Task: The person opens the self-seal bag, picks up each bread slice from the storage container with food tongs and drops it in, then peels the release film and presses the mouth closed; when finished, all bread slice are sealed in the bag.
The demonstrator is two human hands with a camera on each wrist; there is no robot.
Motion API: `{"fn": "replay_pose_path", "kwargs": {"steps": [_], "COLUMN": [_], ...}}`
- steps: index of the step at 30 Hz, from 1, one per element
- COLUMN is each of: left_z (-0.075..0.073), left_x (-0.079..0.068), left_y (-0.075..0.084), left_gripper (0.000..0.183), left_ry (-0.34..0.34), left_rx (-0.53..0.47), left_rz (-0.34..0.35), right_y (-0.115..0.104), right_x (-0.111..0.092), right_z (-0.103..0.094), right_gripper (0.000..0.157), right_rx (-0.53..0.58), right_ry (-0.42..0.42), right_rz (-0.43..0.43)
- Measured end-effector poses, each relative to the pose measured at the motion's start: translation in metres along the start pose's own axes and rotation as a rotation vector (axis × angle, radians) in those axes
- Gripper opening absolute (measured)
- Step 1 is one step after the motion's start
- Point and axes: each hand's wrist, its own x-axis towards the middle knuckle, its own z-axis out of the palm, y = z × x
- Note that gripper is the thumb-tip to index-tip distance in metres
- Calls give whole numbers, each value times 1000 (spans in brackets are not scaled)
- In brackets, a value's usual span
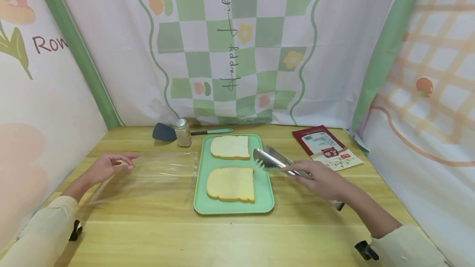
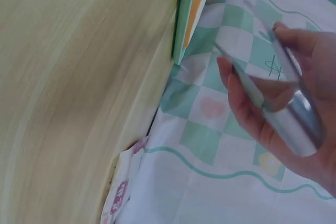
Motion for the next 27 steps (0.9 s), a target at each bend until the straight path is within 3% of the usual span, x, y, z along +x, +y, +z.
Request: {"fn": "replay_pose_path", "kwargs": {"steps": [7,15,21,27], "left_z": [1,0,-1,0], "left_x": [1,0,1,1], "left_y": [-1,2,2,-1], "left_gripper": [5,5,5,5], "left_ry": [3,9,10,7], "left_rx": [-1,18,14,4], "left_rz": [2,1,14,18], "right_y": [-2,15,31,41], "right_x": [-4,-3,1,8], "right_z": [-3,-5,-9,-7], "right_gripper": [31,36,38,38], "right_rx": [226,408,563,659], "right_ry": [-183,-294,-386,-421], "right_rz": [-24,-76,-18,86]}}
